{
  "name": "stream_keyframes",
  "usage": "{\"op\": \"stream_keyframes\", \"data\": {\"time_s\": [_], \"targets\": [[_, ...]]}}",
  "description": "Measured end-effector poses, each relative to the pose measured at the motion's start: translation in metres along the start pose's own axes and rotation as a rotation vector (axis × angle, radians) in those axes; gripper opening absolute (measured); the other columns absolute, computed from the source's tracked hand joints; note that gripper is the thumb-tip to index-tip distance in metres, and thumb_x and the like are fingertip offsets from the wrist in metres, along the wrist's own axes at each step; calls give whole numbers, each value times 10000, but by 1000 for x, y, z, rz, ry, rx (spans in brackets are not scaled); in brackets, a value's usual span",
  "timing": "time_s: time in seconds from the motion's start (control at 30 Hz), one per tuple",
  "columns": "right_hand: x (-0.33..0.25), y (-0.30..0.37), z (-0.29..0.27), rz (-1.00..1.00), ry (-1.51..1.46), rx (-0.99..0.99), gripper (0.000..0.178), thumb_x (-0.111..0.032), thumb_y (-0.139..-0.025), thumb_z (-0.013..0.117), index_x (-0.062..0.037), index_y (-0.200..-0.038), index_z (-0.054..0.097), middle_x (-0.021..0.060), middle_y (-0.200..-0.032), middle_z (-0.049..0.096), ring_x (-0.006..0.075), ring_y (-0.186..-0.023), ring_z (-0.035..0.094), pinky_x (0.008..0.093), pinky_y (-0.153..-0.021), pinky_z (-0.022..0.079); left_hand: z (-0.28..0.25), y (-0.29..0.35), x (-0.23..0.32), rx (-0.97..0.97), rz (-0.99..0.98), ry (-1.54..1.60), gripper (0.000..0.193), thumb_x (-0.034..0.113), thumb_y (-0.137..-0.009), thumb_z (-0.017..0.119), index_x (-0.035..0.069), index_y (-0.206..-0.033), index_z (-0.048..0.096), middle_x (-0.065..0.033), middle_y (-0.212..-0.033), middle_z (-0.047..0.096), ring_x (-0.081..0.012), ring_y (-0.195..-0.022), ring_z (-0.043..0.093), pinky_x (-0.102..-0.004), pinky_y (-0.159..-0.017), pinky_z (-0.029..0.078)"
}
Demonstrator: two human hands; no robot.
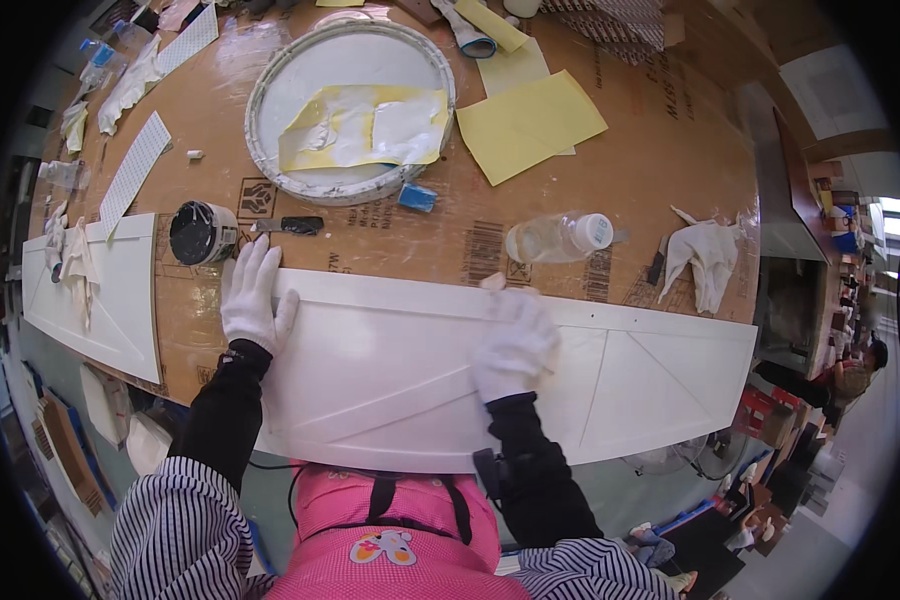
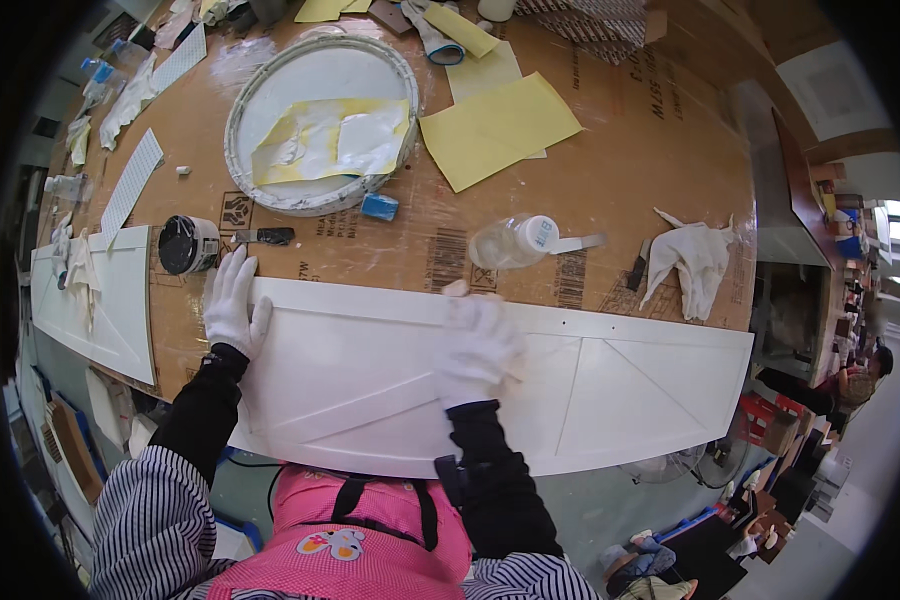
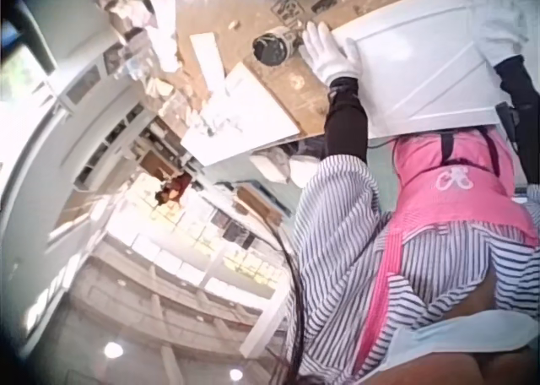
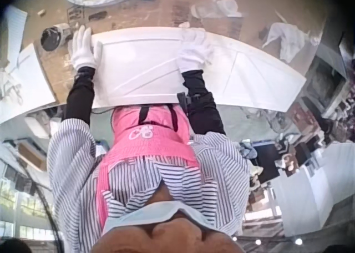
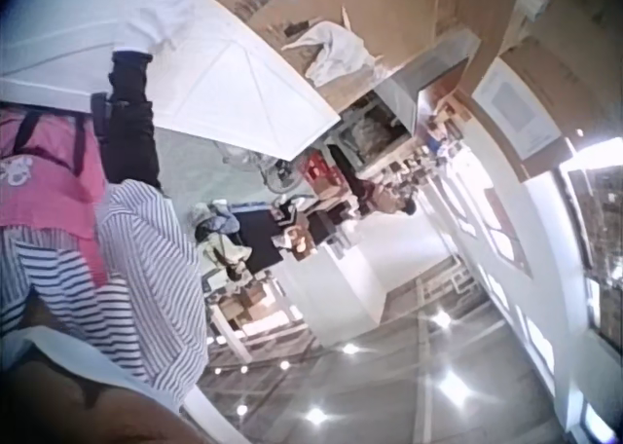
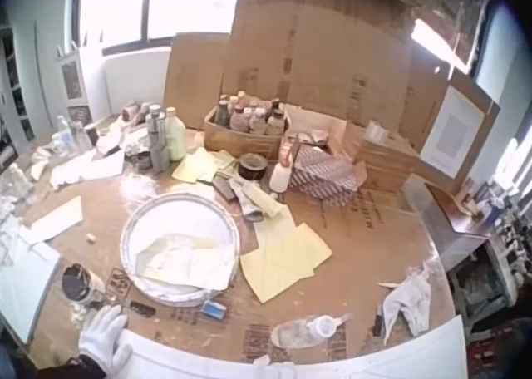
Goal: Sanding and wiping a white wooden cabinet door or panel using a sanding sponge.
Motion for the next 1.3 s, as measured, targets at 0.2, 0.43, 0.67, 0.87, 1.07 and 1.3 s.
{"op": "stream_keyframes", "data": {"time_s": [0.2, 0.43, 0.67, 0.87, 1.07, 1.3], "targets": [[-28, 0, -2, -290, -207, -124, 276, -334, -991, 613, -176, -1217, 626, 83, -1163, 607, 298, -1128, 606, 519, -908, 481, 2, 1, -2, -20, -27, -14, 648, 247, -869, 718, 68, -1467, 548, -145, -1609, 469, -377, -1514, 391, -481, -1217, 372], [141, -24, -12, 210, 255, 169, 149, -208, -1019, 553, -117, -1086, 650, 101, -1043, 617, 343, -971, 589, 494, -819, 469, -4, 0, 2, -16, -37, -12, 650, 278, -866, 726, 80, -1461, 555, -139, -1600, 476, -372, -1501, 405, -492, -1200, 383], [-149, -37, 17, -372, -120, 180, 229, -246, -919, 656, -195, -1142, 648, 102, -1187, 600, 269, -1011, 593, 477, -848, 452, 1, -6, 4, -14, -25, 65, 629, 283, -911, 669, 54, -1479, 527, -178, -1604, 460, -395, -1506, 391, -509, -1224, 332], [-58, -42, -18, -471, -390, 18, 165, -241, -956, 626, -244, -1108, 690, -1, -1112, 626, 222, -1081, 620, 450, -860, 445, -5, 9, -12, -6, -47, -13, 619, 264, -902, 706, 69, -1466, 541, -153, -1612, 454, -367, -1511, 386, -478, -1222, 359], [279, -22, -28, 280, 186, 215, 199, -228, -973, 588, -126, -1132, 651, 128, -1156, 606, 376, -1113, 585, 480, -950, 478, 0, -8, 10, 18, -11, 30, 613, 250, -899, 703, 72, -1464, 546, -143, -1606, 465, -356, -1509, 394, -473, -1222, 362], [11, 20, -5, 13, -85, -28, 516, -295, -924, 638, -147, -1412, 560, 99, -1359, 596, 345, -1321, 499, 583, -1118, 335, -3, 3, 0, 9, -29, -50, 603, 247, -897, 704, 84, -1459, 556, -129, -1604, 473, -343, -1510, 397, -468, -1221, 362]]}}
Point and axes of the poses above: each hand's wrist, its own y-axis away from the middle knuckle, its own z-axis out of the palm, x = y × z, the point moved 5 cm from there along -y, towards the middle knuckle
